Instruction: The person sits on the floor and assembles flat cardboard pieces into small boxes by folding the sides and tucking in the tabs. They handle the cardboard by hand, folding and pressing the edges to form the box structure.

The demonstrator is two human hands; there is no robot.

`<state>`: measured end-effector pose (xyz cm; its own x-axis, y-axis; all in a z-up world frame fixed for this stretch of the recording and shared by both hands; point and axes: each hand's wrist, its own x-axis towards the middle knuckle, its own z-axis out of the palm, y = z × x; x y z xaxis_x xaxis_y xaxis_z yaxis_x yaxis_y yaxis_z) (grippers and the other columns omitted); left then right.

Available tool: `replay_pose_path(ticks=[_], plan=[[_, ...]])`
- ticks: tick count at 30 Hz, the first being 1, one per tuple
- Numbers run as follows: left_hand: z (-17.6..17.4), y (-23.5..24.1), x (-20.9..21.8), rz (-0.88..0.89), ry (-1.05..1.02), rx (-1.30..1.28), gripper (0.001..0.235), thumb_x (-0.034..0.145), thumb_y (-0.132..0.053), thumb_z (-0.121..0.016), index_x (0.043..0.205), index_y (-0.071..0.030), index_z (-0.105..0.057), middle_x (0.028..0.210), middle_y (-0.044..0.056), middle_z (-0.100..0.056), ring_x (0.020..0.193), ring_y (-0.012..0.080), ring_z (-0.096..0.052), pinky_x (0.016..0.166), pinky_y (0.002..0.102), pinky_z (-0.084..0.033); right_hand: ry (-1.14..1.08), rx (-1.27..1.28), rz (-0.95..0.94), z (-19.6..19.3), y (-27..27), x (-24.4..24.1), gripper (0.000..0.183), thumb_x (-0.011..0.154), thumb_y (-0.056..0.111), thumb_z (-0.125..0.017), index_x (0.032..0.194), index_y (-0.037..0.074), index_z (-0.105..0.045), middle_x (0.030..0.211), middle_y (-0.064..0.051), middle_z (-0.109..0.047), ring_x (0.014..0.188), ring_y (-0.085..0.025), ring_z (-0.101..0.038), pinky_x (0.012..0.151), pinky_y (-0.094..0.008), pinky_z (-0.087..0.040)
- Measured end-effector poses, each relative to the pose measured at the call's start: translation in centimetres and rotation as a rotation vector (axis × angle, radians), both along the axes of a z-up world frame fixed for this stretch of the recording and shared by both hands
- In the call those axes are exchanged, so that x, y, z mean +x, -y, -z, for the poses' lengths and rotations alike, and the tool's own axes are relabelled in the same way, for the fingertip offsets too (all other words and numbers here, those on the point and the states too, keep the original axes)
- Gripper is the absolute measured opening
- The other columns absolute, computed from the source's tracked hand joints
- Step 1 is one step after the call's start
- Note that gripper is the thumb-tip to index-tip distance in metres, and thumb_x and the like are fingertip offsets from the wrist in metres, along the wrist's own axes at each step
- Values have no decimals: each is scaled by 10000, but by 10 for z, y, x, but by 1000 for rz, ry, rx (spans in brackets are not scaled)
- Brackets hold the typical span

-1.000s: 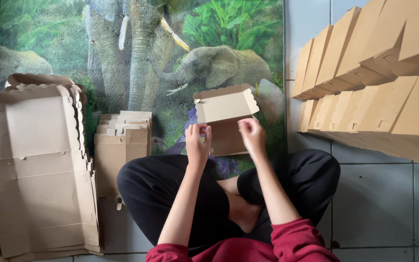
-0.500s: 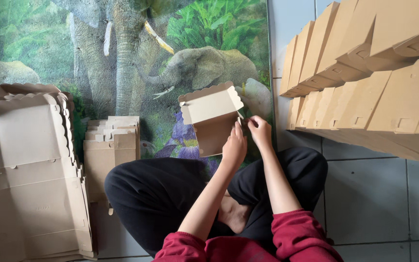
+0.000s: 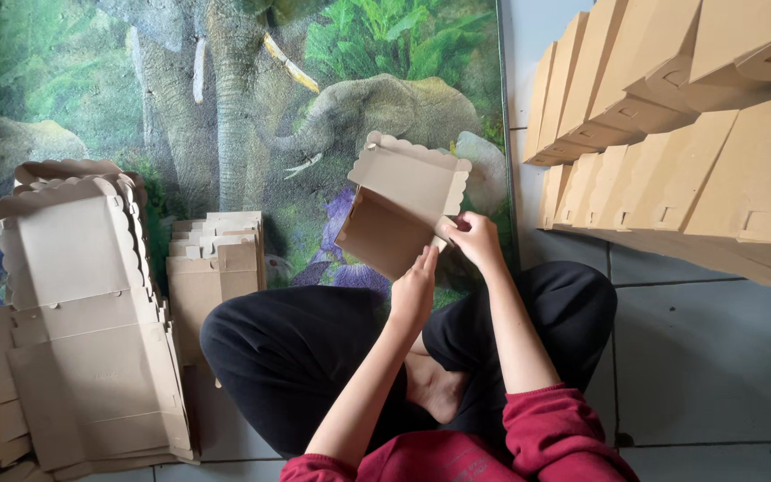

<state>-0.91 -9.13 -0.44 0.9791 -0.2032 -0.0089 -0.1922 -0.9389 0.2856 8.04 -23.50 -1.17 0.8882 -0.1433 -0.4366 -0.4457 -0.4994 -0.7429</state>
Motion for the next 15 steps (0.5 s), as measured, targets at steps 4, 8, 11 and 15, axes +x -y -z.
replay_pose_path(ticks=[4, 8, 11, 15], plan=[[7, 7, -12, 51, 94, 35, 364, 885, -122, -530, 1242, -191, -555, 1180, -16, -661, 965, 152, -678, 654, 277, -578, -58, 146, 166, 22, 1, 1, 218, 714, 265, -736, 815, 73, -712, 635, -93, -671, 559, -162, -675, 546, -268, -555], [31, 15, -14, 92, 222, 156, 391, 834, -105, -538, 1217, -175, -579, 1125, -18, -684, 886, 118, -694, 620, 226, -569, -23, 172, 228, 33, 4, 4, 192, 705, 231, -747, 783, 60, -711, 594, -95, -658, 516, -157, -663, 505, -262, -550], [38, 18, -11, 103, 278, 191, 405, 811, -114, -540, 1211, -160, -585, 1108, -10, -690, 867, 104, -694, 610, 214, -566, 4, 162, 252, 30, 2, 8, 163, 706, 229, -734, 757, 76, -709, 573, -67, -650, 500, -134, -647, 508, -248, -524], [43, 21, -11, 118, 355, 252, 459, 761, -113, -541, 1217, -150, -580, 1070, -12, -690, 778, 84, -689, 558, 205, -554, 33, 135, 240, 13, -8, 9, 162, 721, 251, -727, 749, 93, -704, 580, -58, -650, 548, -156, -664, 577, -274, -511]])
